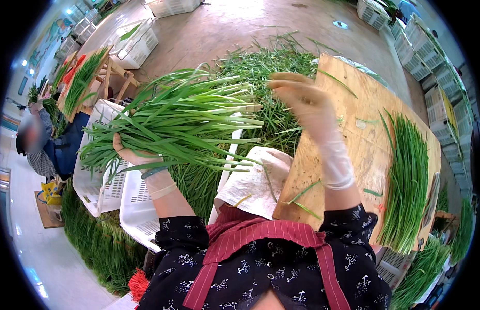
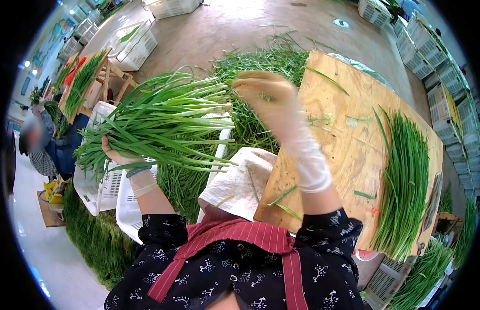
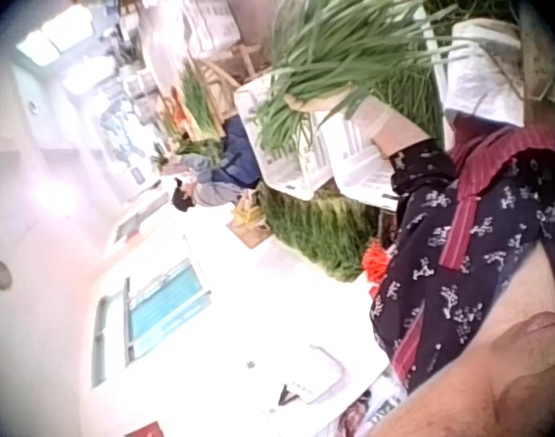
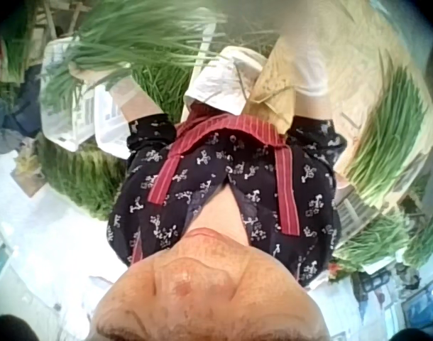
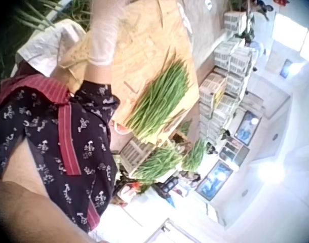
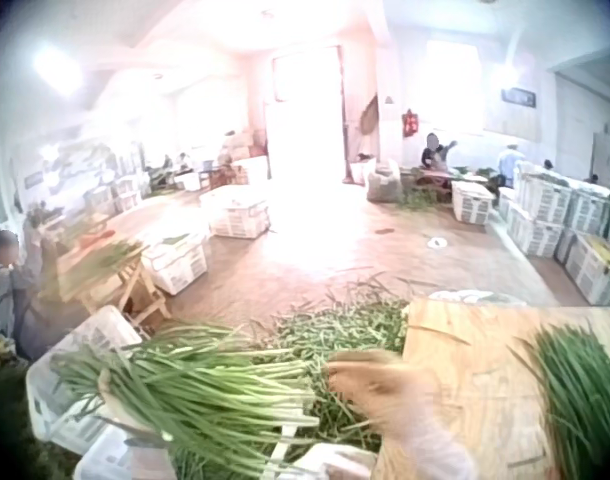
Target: The person picks up bunches of green onions from a crate, trims off yellowed or damaged leaves by hand, and arranges the cleaned bunches on a wooden table.
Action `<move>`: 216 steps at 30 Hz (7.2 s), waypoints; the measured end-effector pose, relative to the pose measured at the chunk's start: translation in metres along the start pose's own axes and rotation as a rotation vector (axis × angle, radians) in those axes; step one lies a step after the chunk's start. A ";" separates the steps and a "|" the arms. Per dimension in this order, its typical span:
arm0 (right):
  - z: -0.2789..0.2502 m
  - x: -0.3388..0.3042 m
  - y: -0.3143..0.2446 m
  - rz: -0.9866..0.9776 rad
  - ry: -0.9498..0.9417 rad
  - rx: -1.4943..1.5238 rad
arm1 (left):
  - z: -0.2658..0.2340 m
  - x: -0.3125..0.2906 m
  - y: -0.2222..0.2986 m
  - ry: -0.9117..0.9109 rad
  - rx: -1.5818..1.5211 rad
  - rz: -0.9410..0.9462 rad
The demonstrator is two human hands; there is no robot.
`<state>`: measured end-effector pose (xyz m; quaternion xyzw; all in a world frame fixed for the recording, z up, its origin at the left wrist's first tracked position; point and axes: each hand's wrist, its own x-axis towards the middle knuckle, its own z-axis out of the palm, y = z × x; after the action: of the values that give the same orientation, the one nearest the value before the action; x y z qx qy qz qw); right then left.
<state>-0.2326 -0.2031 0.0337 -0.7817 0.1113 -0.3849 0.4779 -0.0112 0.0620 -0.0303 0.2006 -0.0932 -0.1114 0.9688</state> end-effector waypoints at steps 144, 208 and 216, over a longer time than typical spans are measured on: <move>0.030 -0.021 0.048 -0.213 -0.041 -0.731 | -0.009 -0.018 -0.016 0.360 0.237 -0.005; 0.059 0.014 0.063 0.743 -0.471 0.907 | -0.003 -0.012 0.001 0.440 0.236 0.008; 0.043 0.005 0.044 0.424 -0.475 0.350 | -0.005 -0.017 -0.002 0.335 0.246 -0.018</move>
<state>-0.1896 -0.2001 -0.0112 -0.7153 0.0892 -0.0983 0.6862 -0.0267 0.0666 -0.0377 0.3339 0.0579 -0.0729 0.9380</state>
